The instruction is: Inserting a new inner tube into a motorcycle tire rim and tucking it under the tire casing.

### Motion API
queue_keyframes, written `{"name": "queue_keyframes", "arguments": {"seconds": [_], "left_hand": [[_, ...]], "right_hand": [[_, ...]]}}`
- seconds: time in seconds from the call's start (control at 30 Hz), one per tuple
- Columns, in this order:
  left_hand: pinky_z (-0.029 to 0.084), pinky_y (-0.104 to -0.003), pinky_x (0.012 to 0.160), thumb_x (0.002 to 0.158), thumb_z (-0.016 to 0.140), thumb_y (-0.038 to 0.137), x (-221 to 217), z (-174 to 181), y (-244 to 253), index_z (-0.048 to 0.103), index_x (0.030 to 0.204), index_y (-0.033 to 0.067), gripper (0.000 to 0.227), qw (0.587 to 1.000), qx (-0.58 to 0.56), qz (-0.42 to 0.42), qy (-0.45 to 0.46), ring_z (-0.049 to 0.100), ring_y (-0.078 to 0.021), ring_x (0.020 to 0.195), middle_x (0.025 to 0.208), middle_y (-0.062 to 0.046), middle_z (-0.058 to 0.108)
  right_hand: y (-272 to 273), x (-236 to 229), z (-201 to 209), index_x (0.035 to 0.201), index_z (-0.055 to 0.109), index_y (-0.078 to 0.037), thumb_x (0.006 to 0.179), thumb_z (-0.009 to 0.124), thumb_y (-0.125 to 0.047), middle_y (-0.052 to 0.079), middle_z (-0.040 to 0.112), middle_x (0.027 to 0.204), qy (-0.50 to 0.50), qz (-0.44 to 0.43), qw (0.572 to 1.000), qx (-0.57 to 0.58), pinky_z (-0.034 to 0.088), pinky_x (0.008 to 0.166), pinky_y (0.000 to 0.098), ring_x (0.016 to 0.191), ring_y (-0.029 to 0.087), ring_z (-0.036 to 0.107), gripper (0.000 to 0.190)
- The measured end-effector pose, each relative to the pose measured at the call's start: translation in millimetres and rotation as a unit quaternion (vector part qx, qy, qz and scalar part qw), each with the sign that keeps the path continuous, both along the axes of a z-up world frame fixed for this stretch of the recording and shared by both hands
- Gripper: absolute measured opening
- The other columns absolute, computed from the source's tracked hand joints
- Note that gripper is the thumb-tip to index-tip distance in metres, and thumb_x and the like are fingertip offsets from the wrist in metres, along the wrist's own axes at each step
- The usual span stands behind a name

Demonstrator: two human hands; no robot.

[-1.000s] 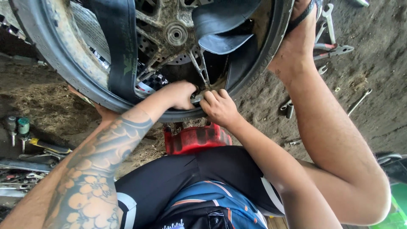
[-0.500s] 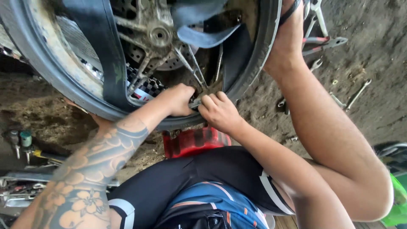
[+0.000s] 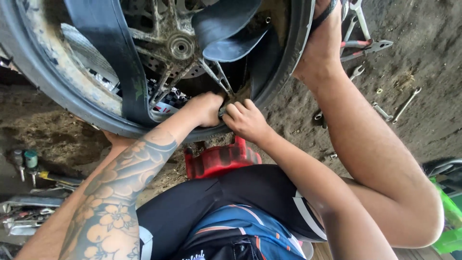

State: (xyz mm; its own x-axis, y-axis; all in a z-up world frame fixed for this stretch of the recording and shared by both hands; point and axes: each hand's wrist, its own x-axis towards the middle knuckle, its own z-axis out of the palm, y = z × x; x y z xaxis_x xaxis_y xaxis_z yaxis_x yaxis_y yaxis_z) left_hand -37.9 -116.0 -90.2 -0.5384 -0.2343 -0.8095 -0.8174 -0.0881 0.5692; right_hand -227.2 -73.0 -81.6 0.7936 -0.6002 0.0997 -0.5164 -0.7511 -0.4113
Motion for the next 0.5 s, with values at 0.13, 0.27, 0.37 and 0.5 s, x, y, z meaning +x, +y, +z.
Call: {"name": "queue_keyframes", "arguments": {"seconds": [0.13,0.27,0.37,0.5], "left_hand": [[0.061,-0.056,0.088,0.073,0.076,0.039,1,-3,-1,0.068,0.117,-0.0010,0.060,1.000,-0.006,-0.019,0.012,0.072,-0.0463,0.105,0.106,-0.025,0.074],[0.061,-0.057,0.088,0.072,0.075,0.042,10,10,-1,0.067,0.116,-0.0014,0.063,1.000,0.006,0.002,-0.003,0.072,-0.0460,0.103,0.104,-0.025,0.074],[0.062,-0.057,0.084,0.072,0.076,0.033,17,-1,25,0.067,0.109,-0.0031,0.053,0.997,-0.066,0.045,0.022,0.072,-0.0498,0.096,0.100,-0.027,0.073],[0.063,-0.053,0.074,0.064,0.077,0.046,20,-25,56,0.066,0.100,0.0075,0.054,0.982,-0.166,0.088,0.032,0.074,-0.0433,0.084,0.093,-0.014,0.074]], "right_hand": [[5,-3,-5,0.074,0.055,-0.013,0.096,0.053,-0.007,0.006,0.042,0.077,-0.017,-0.004,1.000,0.008,0.038,0.065,0.0359,0.065,0.025,0.049,0.023],[3,-4,-1,0.073,0.054,-0.013,0.097,0.053,-0.008,0.006,0.042,0.076,-0.017,-0.011,1.000,0.001,0.040,0.066,0.0351,0.065,0.026,0.050,0.024],[2,-3,5,0.071,0.053,-0.013,0.096,0.054,-0.008,0.006,0.042,0.075,-0.023,-0.008,1.000,0.000,0.040,0.066,0.0355,0.064,0.026,0.049,0.026],[3,-1,11,0.073,0.054,-0.013,0.099,0.050,-0.009,0.006,0.041,0.075,-0.024,-0.004,1.000,0.009,0.041,0.067,0.0358,0.064,0.026,0.049,0.026]]}}
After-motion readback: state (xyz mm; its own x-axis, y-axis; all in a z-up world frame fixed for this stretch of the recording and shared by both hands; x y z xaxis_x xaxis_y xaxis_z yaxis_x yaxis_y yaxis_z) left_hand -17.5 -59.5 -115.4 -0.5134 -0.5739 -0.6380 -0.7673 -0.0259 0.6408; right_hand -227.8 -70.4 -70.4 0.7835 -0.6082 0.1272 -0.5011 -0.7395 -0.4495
